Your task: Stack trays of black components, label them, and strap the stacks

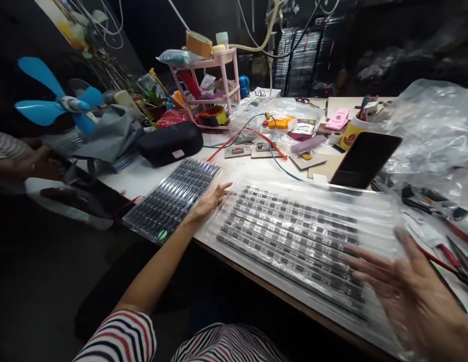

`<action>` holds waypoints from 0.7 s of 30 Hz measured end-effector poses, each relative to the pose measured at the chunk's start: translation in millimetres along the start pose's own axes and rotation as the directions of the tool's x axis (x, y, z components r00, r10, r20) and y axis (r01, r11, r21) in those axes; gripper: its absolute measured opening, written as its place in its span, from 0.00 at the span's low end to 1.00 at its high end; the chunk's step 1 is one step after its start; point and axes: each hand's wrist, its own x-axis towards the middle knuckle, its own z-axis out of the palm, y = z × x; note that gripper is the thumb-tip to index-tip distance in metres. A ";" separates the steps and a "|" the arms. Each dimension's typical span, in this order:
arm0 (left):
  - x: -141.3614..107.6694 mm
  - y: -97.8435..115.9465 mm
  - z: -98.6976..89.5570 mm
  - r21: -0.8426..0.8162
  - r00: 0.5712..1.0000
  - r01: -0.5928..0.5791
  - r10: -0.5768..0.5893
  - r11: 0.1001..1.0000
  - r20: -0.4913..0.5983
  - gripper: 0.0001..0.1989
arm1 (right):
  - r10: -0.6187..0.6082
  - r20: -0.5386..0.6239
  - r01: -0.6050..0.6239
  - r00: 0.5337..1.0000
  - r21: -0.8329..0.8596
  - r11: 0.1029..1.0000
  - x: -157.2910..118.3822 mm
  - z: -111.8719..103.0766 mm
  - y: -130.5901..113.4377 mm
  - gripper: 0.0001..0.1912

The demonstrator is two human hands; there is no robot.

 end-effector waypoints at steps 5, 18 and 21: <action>-2.9 1.0 0.6 0.009 1.000 0.009 -0.009 1.000 0.030 0.31 | 0.418 0.066 -0.423 0.906 0.100 0.901 5.9 7.7 -19.7 0.34; -15.1 -0.2 15.4 0.713 0.972 -0.216 0.218 0.667 0.090 0.29 | -0.230 0.170 0.265 0.958 -0.827 0.495 34.8 5.3 16.2 0.23; -18.2 -4.4 19.8 0.809 0.956 -0.276 0.237 0.519 0.174 0.27 | -0.198 0.216 0.280 0.956 -0.872 0.402 31.6 15.7 10.6 0.23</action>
